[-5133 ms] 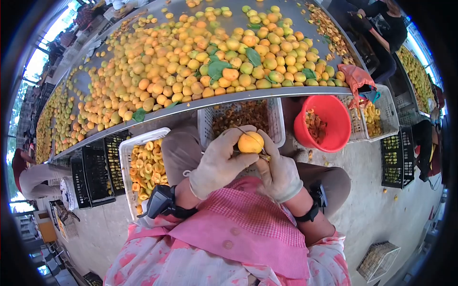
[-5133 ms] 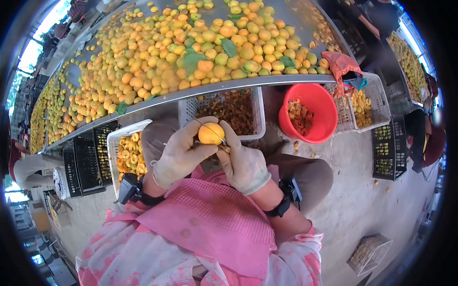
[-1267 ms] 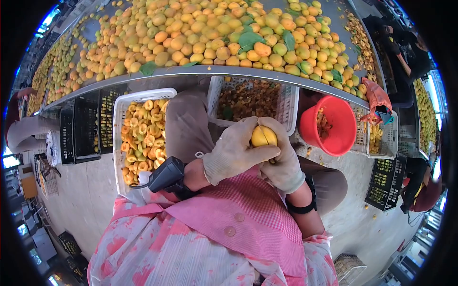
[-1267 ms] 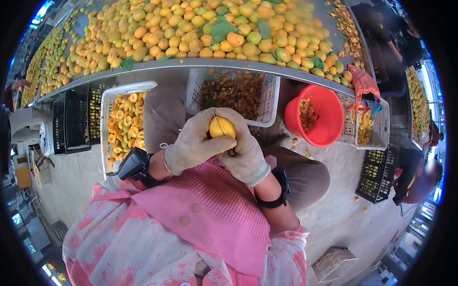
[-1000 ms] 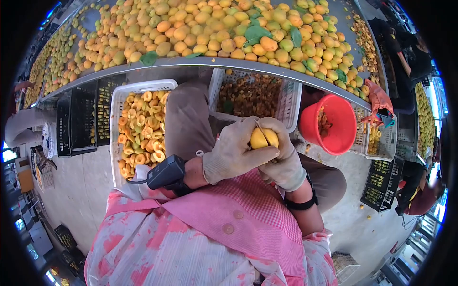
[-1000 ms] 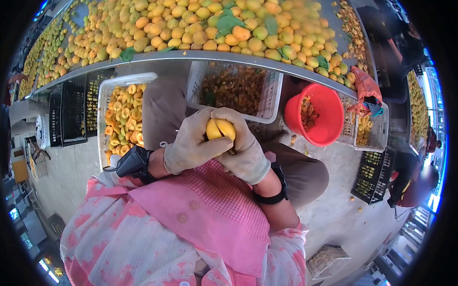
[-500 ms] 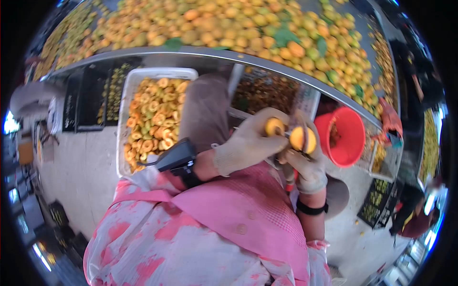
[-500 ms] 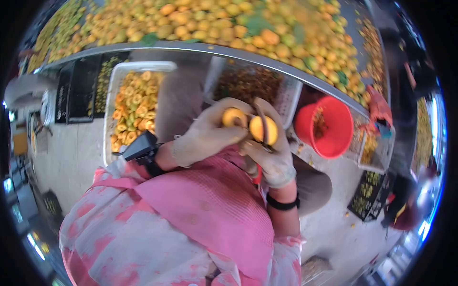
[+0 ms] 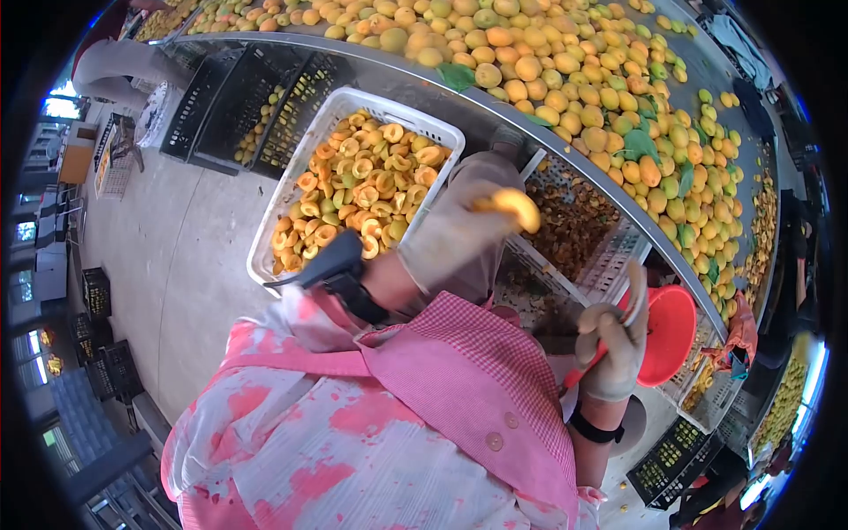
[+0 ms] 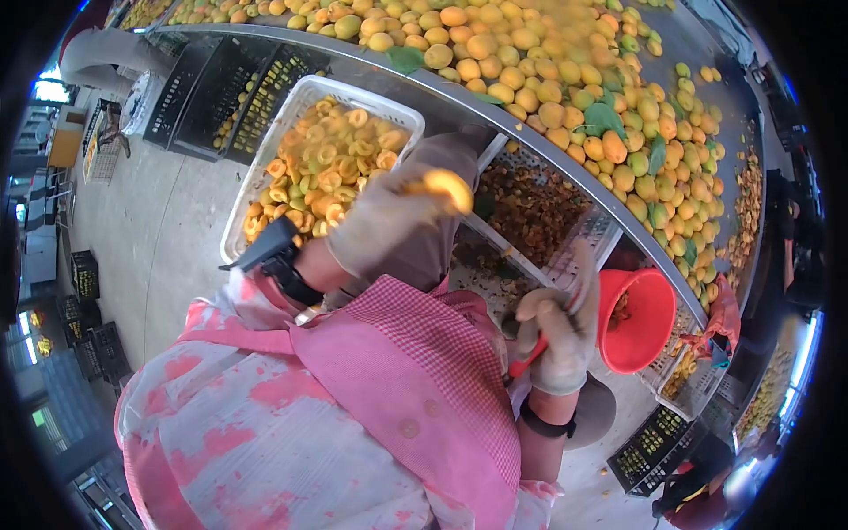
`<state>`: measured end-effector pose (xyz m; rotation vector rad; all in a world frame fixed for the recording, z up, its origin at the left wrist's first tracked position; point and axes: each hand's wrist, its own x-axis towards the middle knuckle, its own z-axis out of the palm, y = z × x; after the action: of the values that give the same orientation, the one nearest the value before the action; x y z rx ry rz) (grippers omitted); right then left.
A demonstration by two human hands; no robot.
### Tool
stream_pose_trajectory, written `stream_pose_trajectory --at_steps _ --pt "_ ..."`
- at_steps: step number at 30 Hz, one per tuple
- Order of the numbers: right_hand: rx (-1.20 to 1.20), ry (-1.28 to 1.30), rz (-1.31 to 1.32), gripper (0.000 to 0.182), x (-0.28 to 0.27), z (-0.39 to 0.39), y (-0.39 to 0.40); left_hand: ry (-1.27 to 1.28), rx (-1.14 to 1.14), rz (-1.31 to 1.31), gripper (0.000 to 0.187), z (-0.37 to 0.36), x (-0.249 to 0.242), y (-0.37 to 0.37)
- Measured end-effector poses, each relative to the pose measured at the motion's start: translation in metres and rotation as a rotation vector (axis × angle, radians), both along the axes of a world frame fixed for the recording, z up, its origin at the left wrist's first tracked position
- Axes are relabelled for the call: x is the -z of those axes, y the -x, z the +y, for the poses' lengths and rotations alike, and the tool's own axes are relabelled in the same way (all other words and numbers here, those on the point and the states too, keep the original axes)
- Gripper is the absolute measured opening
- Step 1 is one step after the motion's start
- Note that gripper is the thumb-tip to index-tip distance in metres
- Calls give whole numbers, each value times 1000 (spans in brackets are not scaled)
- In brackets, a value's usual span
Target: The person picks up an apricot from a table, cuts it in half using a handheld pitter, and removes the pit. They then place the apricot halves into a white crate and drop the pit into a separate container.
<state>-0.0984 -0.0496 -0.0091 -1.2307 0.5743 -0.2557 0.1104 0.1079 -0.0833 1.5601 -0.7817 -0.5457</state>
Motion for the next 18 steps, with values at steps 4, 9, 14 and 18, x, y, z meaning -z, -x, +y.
stream_pose_trajectory --at_steps 4,9,14,18 --pt "324 62 -54 58 12 2 -6 -307 -464 89 33 45 41 -80" --pt "249 -136 54 45 31 4 3 -992 -507 -354 40 114 195 -185" --pt "245 -213 128 41 32 12 9 -1132 -488 -229 50 118 242 -217" --pt "240 -288 93 33 31 11 11 -1012 -534 -211 49 122 262 -225"
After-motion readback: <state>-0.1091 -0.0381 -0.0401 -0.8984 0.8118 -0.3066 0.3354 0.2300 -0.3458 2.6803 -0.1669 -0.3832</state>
